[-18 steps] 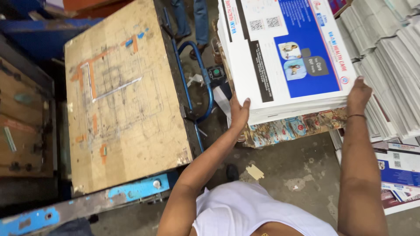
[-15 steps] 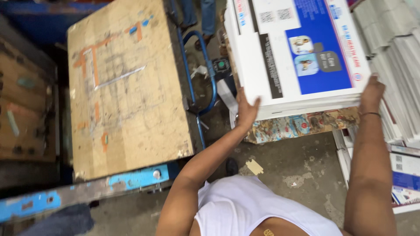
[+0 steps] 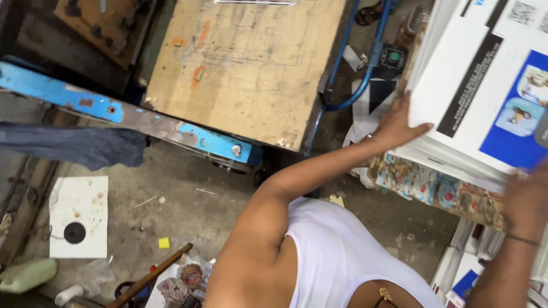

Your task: The person repeatedly picks up flat cardboard sheets from a stack, places them onto a blue machine, and then removes them to place them on a different stack. The person handles the cardboard sheets by hand in a repetitive cycle.

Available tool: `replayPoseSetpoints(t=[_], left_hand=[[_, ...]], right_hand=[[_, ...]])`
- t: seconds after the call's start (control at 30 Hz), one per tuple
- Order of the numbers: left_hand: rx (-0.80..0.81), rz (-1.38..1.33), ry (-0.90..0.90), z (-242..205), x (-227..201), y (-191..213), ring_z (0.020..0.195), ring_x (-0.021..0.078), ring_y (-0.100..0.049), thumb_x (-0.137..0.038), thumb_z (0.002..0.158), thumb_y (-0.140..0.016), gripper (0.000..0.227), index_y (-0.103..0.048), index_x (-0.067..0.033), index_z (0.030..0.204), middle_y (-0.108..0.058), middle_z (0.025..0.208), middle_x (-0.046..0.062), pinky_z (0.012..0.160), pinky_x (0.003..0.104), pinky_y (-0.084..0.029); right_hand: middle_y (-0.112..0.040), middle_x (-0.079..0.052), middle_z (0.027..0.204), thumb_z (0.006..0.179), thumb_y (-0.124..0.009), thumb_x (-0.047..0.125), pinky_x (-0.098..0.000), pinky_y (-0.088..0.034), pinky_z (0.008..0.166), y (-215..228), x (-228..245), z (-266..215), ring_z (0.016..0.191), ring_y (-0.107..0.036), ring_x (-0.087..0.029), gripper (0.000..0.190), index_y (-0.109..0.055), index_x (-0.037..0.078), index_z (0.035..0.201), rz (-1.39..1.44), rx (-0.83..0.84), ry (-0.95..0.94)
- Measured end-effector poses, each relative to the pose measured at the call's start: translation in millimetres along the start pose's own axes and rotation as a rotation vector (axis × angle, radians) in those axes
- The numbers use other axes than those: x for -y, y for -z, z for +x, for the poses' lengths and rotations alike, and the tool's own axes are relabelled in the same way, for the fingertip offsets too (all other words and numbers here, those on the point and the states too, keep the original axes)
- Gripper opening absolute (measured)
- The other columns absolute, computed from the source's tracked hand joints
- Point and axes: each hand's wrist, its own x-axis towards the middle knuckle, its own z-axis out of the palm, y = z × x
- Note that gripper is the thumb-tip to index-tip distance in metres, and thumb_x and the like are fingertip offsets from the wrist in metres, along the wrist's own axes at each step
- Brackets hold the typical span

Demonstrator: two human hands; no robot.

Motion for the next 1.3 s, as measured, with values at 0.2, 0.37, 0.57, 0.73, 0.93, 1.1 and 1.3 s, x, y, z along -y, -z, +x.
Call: replayPoseSetpoints(t=[0.2,0.37,0.57,0.73,0.93,1.1,1.3], left_hand=[[0.297,-0.001,0.025,25,-81,40,0.088,0.035,-0.075,-0.033,0.099,-0.058,0.089,-0.01,-0.0102,0.171,-0.071,0.119,0.026,0.076,0.044,-0.061],[0.234,-0.318,-0.499,34,-111,156,0.086,0.0238,-0.073,-0.041,0.104,-0.048,0.078,-0.008,-0.0213,0.168,-0.032,0.168,0.01,0.071,0.031,-0.063],[0.147,-0.914,-0.144,11,95,387,0.122,0.0132,-0.068,-0.031,0.112,-0.055,0.043,-0.055,-0.0188,0.154,-0.051,0.16,0.003,0.088,0.031,-0.068],[-0.477,-0.411,0.026,20,289,510,0.109,0.0144,-0.066,-0.009,0.106,-0.057,0.035,-0.065,-0.0095,0.14,-0.065,0.143,0.009,0.075,0.026,-0.059],[-0.632,0.239,0.694,27,406,595,0.099,0.0288,-0.07,-0.014,0.096,-0.063,0.032,-0.072,-0.0205,0.127,-0.073,0.118,0.01,0.083,0.046,-0.055],[-0.733,0.539,0.689,-12,435,606,0.102,0.0324,-0.068,-0.02,0.09,-0.068,0.03,-0.077,-0.0265,0.118,-0.073,0.106,0.01,0.083,0.056,-0.049],[-0.722,0.493,0.731,-28,443,616,0.104,0.0295,-0.067,-0.02,0.091,-0.068,0.03,-0.076,-0.0265,0.119,-0.073,0.105,0.008,0.09,0.055,-0.048]], right_hand=[[-0.055,-0.031,0.152,0.111,-0.054,0.052,-0.0647,-0.025,0.122,62,126,36,0.146,-0.049,-0.046,0.07,-0.049,-0.008,0.147,0.307,-0.099,0.222],[-0.061,-0.028,0.135,0.105,-0.049,0.051,-0.0545,-0.045,0.108,122,207,56,0.124,-0.056,-0.05,0.069,-0.051,0.0,0.151,0.545,0.019,-0.428],[-0.049,-0.032,0.156,0.122,-0.044,0.029,-0.0556,-0.04,0.119,52,349,94,0.142,-0.05,-0.05,0.05,-0.048,-0.009,0.155,0.424,-0.453,0.138],[-0.06,-0.003,0.148,0.104,-0.05,0.0,-0.0523,-0.038,0.123,-21,488,154,0.151,-0.054,-0.024,0.052,-0.058,0.024,0.149,0.321,0.015,0.231],[-0.058,-0.012,0.153,0.085,-0.063,0.006,-0.0609,-0.031,0.115,-45,635,228,0.142,-0.05,-0.035,0.059,-0.063,0.015,0.143,0.297,0.207,0.503],[-0.059,-0.015,0.149,0.087,-0.068,0.02,-0.0592,-0.032,0.113,-16,650,210,0.142,-0.048,-0.035,0.05,-0.065,0.01,0.136,0.306,0.293,0.695],[-0.06,-0.019,0.146,0.099,-0.066,0.021,-0.0551,-0.033,0.123,-22,558,167,0.146,-0.046,-0.039,0.032,-0.071,0.01,0.128,0.545,0.219,0.296]])
